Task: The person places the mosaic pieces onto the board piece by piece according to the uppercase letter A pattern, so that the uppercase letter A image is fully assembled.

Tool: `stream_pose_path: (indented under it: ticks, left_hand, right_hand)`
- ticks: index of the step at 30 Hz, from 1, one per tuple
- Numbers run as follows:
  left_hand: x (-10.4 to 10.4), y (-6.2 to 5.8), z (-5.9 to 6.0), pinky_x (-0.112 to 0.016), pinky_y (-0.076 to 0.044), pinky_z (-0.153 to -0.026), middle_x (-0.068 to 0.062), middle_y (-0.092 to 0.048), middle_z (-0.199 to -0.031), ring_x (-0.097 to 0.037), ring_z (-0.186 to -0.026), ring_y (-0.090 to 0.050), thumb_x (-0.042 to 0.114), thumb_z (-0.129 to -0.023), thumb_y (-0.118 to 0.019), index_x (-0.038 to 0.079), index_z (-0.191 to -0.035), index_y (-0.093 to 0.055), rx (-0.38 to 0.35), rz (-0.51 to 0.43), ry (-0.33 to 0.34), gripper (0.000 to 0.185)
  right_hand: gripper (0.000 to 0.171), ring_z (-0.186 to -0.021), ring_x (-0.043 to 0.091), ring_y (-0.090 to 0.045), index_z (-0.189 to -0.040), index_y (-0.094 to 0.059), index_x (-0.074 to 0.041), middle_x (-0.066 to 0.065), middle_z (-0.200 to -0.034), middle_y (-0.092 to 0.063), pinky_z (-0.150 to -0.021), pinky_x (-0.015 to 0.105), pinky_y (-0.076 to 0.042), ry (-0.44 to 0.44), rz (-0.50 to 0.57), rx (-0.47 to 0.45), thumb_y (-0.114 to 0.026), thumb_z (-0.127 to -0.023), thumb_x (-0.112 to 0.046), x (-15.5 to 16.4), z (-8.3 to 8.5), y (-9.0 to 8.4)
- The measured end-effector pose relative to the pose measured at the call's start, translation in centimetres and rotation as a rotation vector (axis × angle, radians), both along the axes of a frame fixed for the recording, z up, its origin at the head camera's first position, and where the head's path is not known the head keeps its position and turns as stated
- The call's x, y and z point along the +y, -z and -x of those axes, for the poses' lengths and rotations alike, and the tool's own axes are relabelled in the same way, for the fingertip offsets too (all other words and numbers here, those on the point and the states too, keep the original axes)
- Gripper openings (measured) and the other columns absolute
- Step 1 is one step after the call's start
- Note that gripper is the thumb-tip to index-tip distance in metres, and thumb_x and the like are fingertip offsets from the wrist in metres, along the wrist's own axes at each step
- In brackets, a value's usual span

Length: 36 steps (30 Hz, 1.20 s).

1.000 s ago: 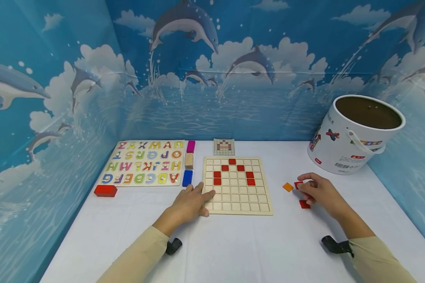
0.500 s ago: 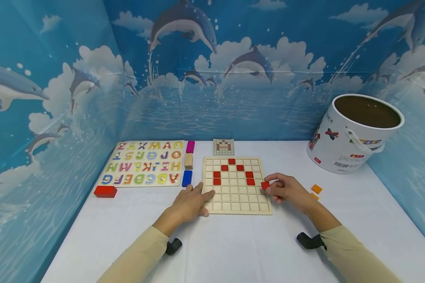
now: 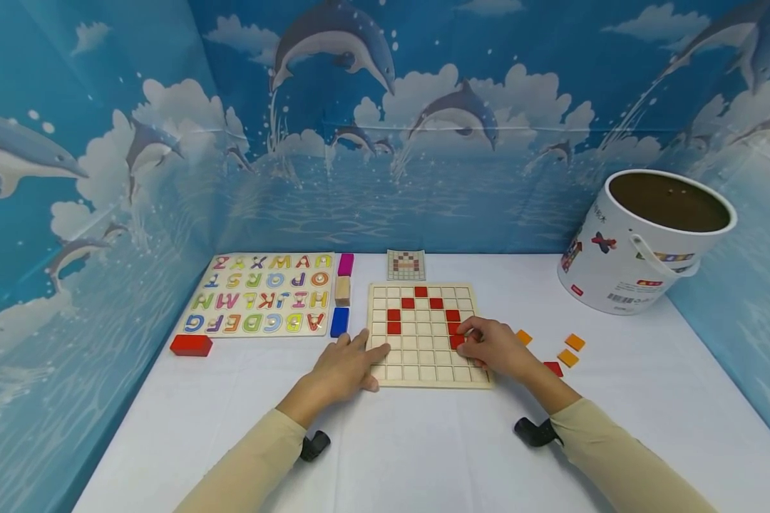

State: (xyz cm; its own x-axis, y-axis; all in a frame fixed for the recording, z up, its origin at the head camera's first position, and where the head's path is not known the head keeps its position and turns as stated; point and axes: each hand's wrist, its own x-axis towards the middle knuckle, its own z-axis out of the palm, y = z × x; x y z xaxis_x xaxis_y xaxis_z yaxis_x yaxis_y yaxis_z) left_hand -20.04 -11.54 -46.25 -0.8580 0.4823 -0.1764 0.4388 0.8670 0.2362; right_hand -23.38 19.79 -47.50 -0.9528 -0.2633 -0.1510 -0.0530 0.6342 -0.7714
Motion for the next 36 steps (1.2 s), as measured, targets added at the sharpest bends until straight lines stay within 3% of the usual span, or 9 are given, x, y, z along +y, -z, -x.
stream_pose_path:
  ticks: [9, 14, 18, 23, 27, 32, 36]
  left_hand:
    - [0.0, 0.0, 0.0, -0.045, -0.043, -0.090, -0.020, -0.036, -0.161, -0.029, -0.107, -0.047, 0.041, -0.088, -0.074, 0.030, -0.153, -0.049, -0.002, -0.008, -0.003, 0.071]
    - [0.0, 0.1, 0.0, -0.046, -0.043, -0.091, -0.021, -0.036, -0.161, -0.029, -0.107, -0.047, 0.042, -0.087, -0.074, 0.030, -0.153, -0.049, -0.004, -0.010, -0.002, 0.071]
    - [0.0, 0.0, 0.0, -0.048, -0.043, -0.093, -0.020, -0.036, -0.161, -0.030, -0.110, -0.047, 0.041, -0.088, -0.074, 0.030, -0.153, -0.049, -0.015, -0.004, -0.011, 0.070]
    - [-0.1, 0.0, 0.0, -0.049, -0.044, -0.093, -0.021, -0.037, -0.160, -0.031, -0.111, -0.048, 0.043, -0.088, -0.073, 0.029, -0.153, -0.050, 0.001, 0.003, 0.002, 0.071]
    - [0.0, 0.0, 0.0, -0.049, -0.044, -0.094, -0.021, -0.037, -0.161, -0.032, -0.113, -0.048, 0.045, -0.087, -0.072, 0.030, -0.153, -0.049, 0.015, 0.018, 0.004, 0.072]
    - [0.1, 0.0, 0.0, -0.049, -0.043, -0.096, -0.020, -0.037, -0.161, -0.032, -0.115, -0.047, 0.044, -0.087, -0.072, 0.030, -0.153, -0.048, 0.007, 0.016, -0.004, 0.072]
    - [0.1, -0.1, -0.1, -0.051, -0.043, -0.097, -0.021, -0.036, -0.161, -0.033, -0.117, -0.047, 0.043, -0.088, -0.073, 0.029, -0.153, -0.049, -0.002, 0.013, -0.005, 0.072]
  right_hand:
    - [0.025, -0.054, 0.018, -0.055, -0.116, -0.065, -0.008, 0.005, -0.075, -0.058, -0.054, 0.031, -0.044, 0.018, -0.080, 0.024, -0.073, -0.093, -0.014, -0.3, 0.1, 0.1]
    - [0.029, -0.059, 0.019, -0.055, -0.120, -0.066, -0.009, 0.005, -0.082, -0.058, -0.055, 0.030, -0.044, 0.039, -0.088, 0.044, -0.074, -0.093, -0.018, 0.5, -0.2, -0.5]
    - [0.036, -0.066, 0.021, -0.056, -0.127, -0.063, -0.007, 0.009, -0.091, -0.058, -0.056, 0.030, -0.046, 0.093, -0.084, 0.065, -0.072, -0.096, -0.023, 3.3, -1.1, -1.4]
    - [0.050, -0.078, 0.023, -0.056, -0.139, -0.055, -0.005, 0.012, -0.106, -0.056, -0.060, 0.029, -0.049, 0.179, -0.081, 0.010, -0.070, -0.098, -0.029, 8.2, -3.2, -2.3]
    - [0.061, -0.092, 0.025, -0.056, -0.145, -0.050, -0.003, 0.014, -0.116, -0.056, -0.065, 0.029, -0.053, 0.199, -0.090, -0.021, -0.071, -0.097, -0.036, 11.3, -4.7, -2.2]
    - [0.066, -0.098, 0.026, -0.055, -0.144, -0.052, -0.001, 0.012, -0.115, -0.059, -0.067, 0.028, -0.053, 0.183, -0.128, -0.066, -0.076, -0.093, -0.037, 13.1, -5.8, -1.3]
    - [0.060, -0.097, 0.027, -0.053, -0.139, -0.058, -0.001, 0.010, -0.108, -0.059, -0.066, 0.028, -0.051, 0.166, -0.188, -0.057, -0.077, -0.092, -0.033, 13.3, -6.1, -0.7]
